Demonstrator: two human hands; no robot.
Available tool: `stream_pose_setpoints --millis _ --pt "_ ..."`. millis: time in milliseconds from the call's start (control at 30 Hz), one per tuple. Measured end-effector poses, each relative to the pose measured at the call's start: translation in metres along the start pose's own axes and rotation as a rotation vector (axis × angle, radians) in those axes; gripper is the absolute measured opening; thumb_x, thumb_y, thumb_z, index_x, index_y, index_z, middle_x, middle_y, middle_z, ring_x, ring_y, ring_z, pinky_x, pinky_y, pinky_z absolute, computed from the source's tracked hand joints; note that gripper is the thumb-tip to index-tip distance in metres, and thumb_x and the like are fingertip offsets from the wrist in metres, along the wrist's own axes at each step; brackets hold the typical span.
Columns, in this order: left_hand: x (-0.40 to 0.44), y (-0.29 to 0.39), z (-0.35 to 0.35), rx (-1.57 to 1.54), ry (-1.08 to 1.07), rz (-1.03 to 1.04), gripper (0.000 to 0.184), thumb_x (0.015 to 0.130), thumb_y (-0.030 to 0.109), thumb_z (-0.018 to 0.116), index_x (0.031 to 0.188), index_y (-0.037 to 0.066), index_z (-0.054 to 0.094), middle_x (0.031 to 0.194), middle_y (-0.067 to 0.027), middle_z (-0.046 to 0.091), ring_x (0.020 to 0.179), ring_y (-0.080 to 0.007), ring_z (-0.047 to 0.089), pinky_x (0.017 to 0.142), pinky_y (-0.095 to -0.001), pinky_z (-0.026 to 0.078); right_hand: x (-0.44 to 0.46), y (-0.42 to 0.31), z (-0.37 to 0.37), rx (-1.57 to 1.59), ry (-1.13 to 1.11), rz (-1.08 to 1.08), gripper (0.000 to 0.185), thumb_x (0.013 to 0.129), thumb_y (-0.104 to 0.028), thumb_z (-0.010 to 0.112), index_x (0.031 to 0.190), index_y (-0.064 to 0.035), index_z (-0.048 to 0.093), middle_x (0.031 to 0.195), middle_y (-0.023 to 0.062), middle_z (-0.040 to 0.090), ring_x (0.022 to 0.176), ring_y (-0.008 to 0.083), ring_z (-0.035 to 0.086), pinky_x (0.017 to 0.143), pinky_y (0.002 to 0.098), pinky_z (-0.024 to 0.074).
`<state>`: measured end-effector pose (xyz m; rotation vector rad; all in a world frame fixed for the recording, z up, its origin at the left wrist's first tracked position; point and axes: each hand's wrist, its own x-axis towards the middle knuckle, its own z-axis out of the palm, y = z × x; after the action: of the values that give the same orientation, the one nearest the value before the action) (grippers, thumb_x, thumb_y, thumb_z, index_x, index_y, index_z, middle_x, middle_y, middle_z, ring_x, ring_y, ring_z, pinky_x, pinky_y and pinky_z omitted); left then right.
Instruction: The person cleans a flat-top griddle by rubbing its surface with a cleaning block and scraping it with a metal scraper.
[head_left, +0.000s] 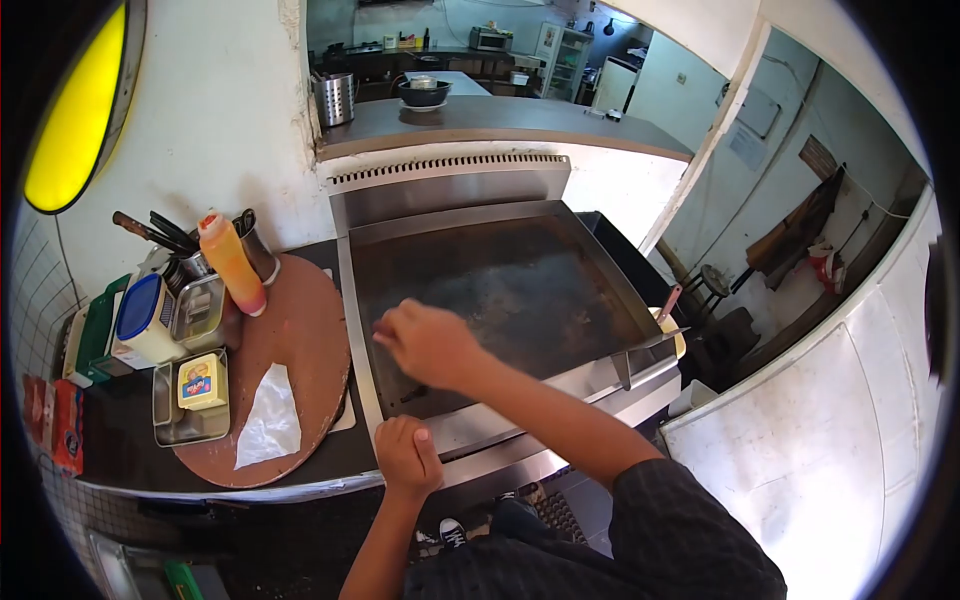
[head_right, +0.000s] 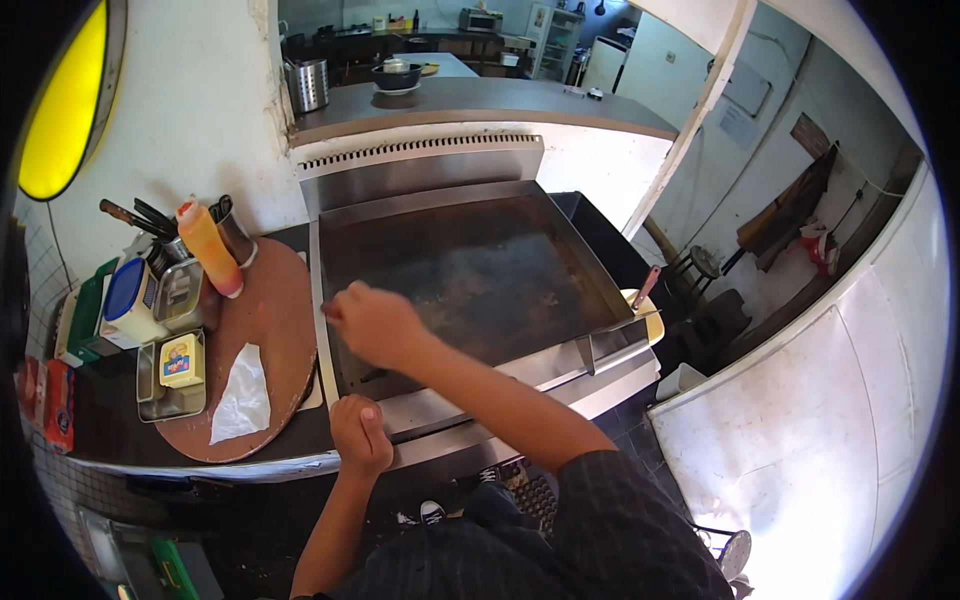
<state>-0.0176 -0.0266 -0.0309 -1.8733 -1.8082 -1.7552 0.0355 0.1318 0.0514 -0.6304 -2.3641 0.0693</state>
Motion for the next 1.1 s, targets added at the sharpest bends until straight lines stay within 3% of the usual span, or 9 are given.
stream_pose_setpoints --millis 267,467,567,633,733,900,1100 --pt "0.003 0.003 -0.002 -0.029 -0.008 0.030 0.022 0.096 0.014 0.044 0.077 0.007 0.052 0.074 -0.0089 0.052 0.067 -0.0281 0.043 0.071 -0.0400 0.037 -0.014 -0.028 -0.020 0.161 -0.048 0.019 0.019 0.093 -0.026 0.067 0.102 -0.0094 0.065 0.094 0.0087 0.062 0.072 0.0294 0.063 0.064 0.0368 0.0509" --pt "0.002 0.003 -0.001 -0.040 -0.025 -0.002 0.024 0.098 0.014 0.043 0.076 0.007 0.050 0.073 -0.0087 0.050 0.066 -0.0278 0.042 0.071 -0.0400 0.036 -0.004 0.080 -0.081 -0.029 0.152 0.147 0.024 0.093 -0.031 0.068 0.102 -0.0092 0.067 0.093 0.0104 0.066 0.076 0.0324 0.065 0.068 0.0402 0.0515" --pt "0.005 0.007 -0.003 -0.037 -0.024 0.000 0.025 0.098 0.015 0.043 0.075 0.007 0.049 0.072 -0.0085 0.050 0.066 -0.0275 0.042 0.071 -0.0398 0.036 -0.021 0.149 -0.112 -0.179 0.123 0.307 0.029 0.095 -0.031 0.067 0.105 -0.0041 0.066 0.099 0.0130 0.068 0.082 0.0340 0.066 0.074 0.0411 0.0520" --pt "0.004 0.007 -0.002 -0.036 -0.026 0.000 0.025 0.099 0.015 0.043 0.075 0.007 0.049 0.073 -0.0085 0.050 0.066 -0.0275 0.042 0.071 -0.0398 0.036 -0.035 0.178 -0.136 -0.284 0.052 0.413 0.028 0.097 -0.030 0.064 0.111 -0.0069 0.068 0.105 0.0114 0.068 0.085 0.0351 0.067 0.074 0.0427 0.0538" --pt "0.003 0.004 -0.001 -0.025 -0.025 -0.001 0.025 0.099 0.015 0.043 0.076 0.007 0.049 0.073 -0.0085 0.050 0.066 -0.0275 0.042 0.071 -0.0399 0.036 -0.062 0.219 -0.143 -0.333 0.074 0.449 0.024 0.097 -0.026 0.063 0.109 -0.0061 0.067 0.100 0.0121 0.068 0.082 0.0360 0.067 0.072 0.0447 0.0529" --pt "0.001 0.001 0.001 0.073 -0.036 0.041 0.024 0.099 0.014 0.043 0.077 0.007 0.050 0.073 -0.0085 0.050 0.066 -0.0277 0.042 0.071 -0.0401 0.036 -0.056 0.199 -0.115 -0.315 0.098 0.445 0.024 0.097 -0.027 0.062 0.106 -0.0056 0.066 0.099 0.0147 0.068 0.082 0.0375 0.066 0.071 0.0463 0.0528" --pt "0.002 0.003 -0.001 0.027 -0.044 0.027 0.024 0.099 0.014 0.043 0.077 0.007 0.050 0.074 -0.0088 0.051 0.066 -0.0283 0.043 0.070 -0.0405 0.036 -0.011 0.095 -0.045 -0.233 0.040 0.436 0.026 0.097 -0.030 0.059 0.101 -0.0049 0.064 0.098 0.0174 0.067 0.079 0.0392 0.066 0.070 0.0481 0.0532"
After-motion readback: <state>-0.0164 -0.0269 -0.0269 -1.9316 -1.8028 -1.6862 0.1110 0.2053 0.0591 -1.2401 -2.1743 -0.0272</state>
